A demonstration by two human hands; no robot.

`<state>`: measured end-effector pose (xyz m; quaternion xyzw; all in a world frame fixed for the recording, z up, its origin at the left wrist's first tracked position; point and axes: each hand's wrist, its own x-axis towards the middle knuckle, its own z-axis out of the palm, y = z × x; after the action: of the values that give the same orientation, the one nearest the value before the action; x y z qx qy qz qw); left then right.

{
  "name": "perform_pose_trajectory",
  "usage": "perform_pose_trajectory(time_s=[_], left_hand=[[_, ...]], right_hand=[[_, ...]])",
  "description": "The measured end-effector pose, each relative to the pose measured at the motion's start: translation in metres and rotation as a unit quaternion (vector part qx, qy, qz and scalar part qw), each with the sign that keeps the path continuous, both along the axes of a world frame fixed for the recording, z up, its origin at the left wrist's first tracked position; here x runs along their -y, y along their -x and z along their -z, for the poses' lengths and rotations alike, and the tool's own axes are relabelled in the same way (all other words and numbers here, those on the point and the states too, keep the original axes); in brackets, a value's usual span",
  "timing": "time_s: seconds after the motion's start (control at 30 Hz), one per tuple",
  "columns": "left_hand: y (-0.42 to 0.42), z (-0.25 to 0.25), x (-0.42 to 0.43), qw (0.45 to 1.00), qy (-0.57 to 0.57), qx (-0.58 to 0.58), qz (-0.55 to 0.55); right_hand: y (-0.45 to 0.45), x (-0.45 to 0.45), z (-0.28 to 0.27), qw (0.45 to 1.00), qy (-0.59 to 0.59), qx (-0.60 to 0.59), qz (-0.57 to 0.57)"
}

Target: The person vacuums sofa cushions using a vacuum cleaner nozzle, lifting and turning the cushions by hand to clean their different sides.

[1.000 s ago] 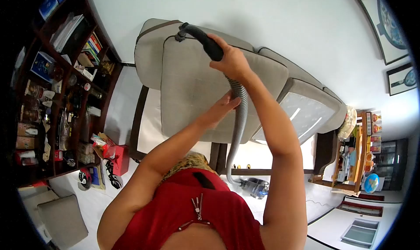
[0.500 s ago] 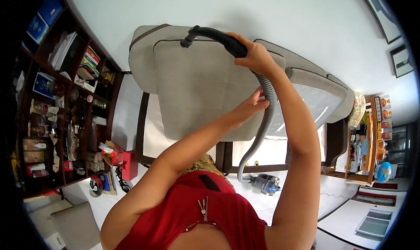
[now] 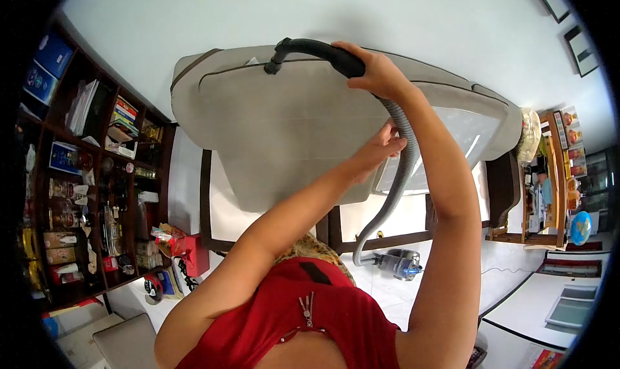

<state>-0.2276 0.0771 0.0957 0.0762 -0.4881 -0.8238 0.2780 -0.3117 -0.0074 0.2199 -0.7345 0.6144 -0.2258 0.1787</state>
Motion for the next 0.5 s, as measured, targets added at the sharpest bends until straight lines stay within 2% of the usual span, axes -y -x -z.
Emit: perform_pose_trajectory(time_s=[0.23,0.37,0.43,0.47,0.5], left_hand=[[0.026,0.005,-0.013,0.998,0.038,0.049,0.033],[-0.003,0.054,0.025,0.976,0.129,0.177,0.006],[-0.022,0.152,0.083,0.966,0.095,0.235,-0.058],[-0.056,0.112,0.096,0.896,0.224,0.348,-0.16],[-0.079,0.12,0.122,0.845,0.249,0.424,-0.211]], right_hand=[[0.054,-0.021,0.004,0.999,0.005,-0.001,0.032],[0.08,-0.051,-0.002,0.997,0.012,0.005,0.072],[0.1,-0.068,-0.001,0.995,0.024,0.008,0.095],[0.111,-0.077,0.0,0.994,0.029,0.001,0.11],[0.12,-0.087,0.001,0.992,0.033,-0.005,0.125]])
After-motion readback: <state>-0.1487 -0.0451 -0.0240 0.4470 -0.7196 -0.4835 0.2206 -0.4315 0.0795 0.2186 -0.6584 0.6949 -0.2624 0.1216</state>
